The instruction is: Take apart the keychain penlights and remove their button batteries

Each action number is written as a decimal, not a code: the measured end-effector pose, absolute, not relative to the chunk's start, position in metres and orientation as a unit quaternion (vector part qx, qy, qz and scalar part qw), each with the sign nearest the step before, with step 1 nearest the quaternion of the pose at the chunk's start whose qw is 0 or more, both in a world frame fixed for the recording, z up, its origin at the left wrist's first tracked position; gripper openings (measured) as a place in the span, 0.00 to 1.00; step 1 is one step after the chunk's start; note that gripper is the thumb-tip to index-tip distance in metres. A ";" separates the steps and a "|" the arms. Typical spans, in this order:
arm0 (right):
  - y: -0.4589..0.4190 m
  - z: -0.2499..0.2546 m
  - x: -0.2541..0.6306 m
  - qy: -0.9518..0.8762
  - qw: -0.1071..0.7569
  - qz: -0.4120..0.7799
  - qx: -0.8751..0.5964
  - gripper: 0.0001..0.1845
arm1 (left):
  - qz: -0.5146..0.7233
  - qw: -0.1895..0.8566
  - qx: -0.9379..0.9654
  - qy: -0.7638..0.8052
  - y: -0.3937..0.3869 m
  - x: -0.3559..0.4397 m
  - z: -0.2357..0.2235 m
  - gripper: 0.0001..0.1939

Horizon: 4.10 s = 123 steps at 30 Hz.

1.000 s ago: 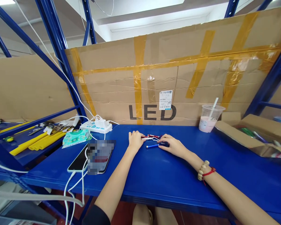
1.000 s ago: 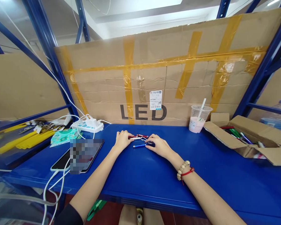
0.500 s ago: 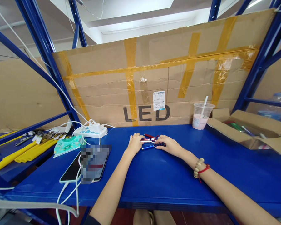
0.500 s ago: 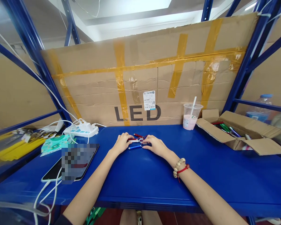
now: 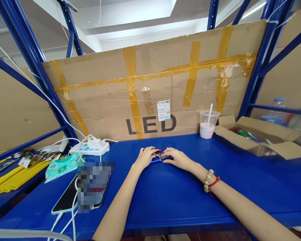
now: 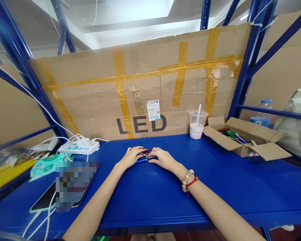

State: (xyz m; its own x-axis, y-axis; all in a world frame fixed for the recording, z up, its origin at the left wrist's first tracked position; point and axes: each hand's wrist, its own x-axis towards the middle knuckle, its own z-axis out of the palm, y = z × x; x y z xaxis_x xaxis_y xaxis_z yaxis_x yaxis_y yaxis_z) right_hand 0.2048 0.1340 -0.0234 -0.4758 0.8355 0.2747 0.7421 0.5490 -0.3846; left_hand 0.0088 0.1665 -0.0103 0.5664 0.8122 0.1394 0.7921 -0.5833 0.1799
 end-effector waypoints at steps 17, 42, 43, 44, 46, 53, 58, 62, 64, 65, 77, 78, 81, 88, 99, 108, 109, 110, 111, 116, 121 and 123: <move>0.132 -0.025 0.205 -0.820 0.256 0.136 -0.493 0.14 | 0.142 -0.092 0.700 0.694 0.158 -0.015 -0.009 0.16; 0.129 -0.023 0.203 -0.839 0.251 0.073 -0.477 0.25 | 0.297 0.071 0.875 0.376 0.151 0.019 -0.027 0.11; 0.128 -0.022 0.203 -0.841 0.247 0.075 -0.475 0.24 | 0.295 0.068 0.879 0.369 0.151 0.018 -0.027 0.12; 0.127 -0.022 0.202 -0.841 0.246 0.078 -0.475 0.24 | 0.290 0.065 0.883 0.365 0.151 0.018 -0.026 0.13; 0.126 -0.020 0.201 -0.838 0.248 0.090 -0.478 0.24 | 0.281 0.060 0.887 0.363 0.151 0.017 -0.026 0.13; 0.128 -0.020 0.199 -0.807 0.304 0.101 -0.496 0.24 | 0.301 0.036 0.874 0.381 0.150 0.018 -0.025 0.14; 0.130 -0.020 0.198 -0.787 0.344 0.143 -0.493 0.22 | 0.283 0.064 0.864 0.411 0.144 0.021 -0.022 0.16; 0.128 -0.021 0.198 -0.807 0.330 0.113 -0.477 0.23 | 0.271 0.073 0.852 0.442 0.142 0.021 -0.018 0.17; 0.127 -0.022 0.198 -0.819 0.312 0.086 -0.473 0.23 | 0.272 0.087 0.834 0.472 0.143 0.021 -0.019 0.17; 0.127 -0.022 0.198 -0.824 0.299 0.079 -0.475 0.24 | 0.272 0.096 0.825 0.486 0.144 0.021 -0.020 0.18; 0.124 -0.023 0.195 -0.837 0.291 0.078 -0.457 0.28 | 0.315 0.146 0.818 0.458 0.146 0.023 -0.025 0.17; 0.124 -0.024 0.194 -0.833 0.294 0.087 -0.461 0.28 | 0.323 0.155 0.814 0.457 0.146 0.023 -0.025 0.17; 0.125 -0.024 0.193 -0.828 0.289 0.093 -0.471 0.26 | 0.333 0.172 0.810 0.450 0.147 0.024 -0.027 0.18; 0.128 -0.026 0.196 -0.843 0.257 0.052 -0.471 0.26 | 0.302 0.160 0.807 0.481 0.143 0.024 -0.023 0.18; 0.123 -0.019 0.196 -0.845 0.258 0.064 -0.465 0.27 | 0.300 0.145 0.830 0.447 0.147 0.022 -0.027 0.20; 0.123 -0.018 0.195 -0.868 0.197 0.020 -0.454 0.27 | 0.287 0.131 0.847 0.428 0.147 0.022 -0.029 0.19; 0.123 -0.016 0.195 -0.874 0.186 0.008 -0.450 0.27 | 0.284 0.127 0.848 0.428 0.147 0.022 -0.029 0.19; 0.123 -0.016 0.195 -0.878 0.175 -0.002 -0.446 0.27 | 0.280 0.123 0.849 0.430 0.148 0.021 -0.030 0.19; 0.123 -0.015 0.195 -0.881 0.165 -0.010 -0.444 0.26 | 0.274 0.117 0.851 0.433 0.148 0.021 -0.031 0.19; 0.123 -0.016 0.195 -0.885 0.148 -0.021 -0.440 0.24 | 0.243 0.082 0.863 0.436 0.152 0.020 -0.034 0.19; 0.122 -0.016 0.191 -0.883 0.126 -0.019 -0.451 0.21 | 0.243 0.078 0.871 0.421 0.150 0.020 -0.032 0.19; 0.121 -0.014 0.190 -0.882 0.123 -0.017 -0.454 0.20 | 0.240 0.083 0.870 0.423 0.149 0.019 -0.031 0.18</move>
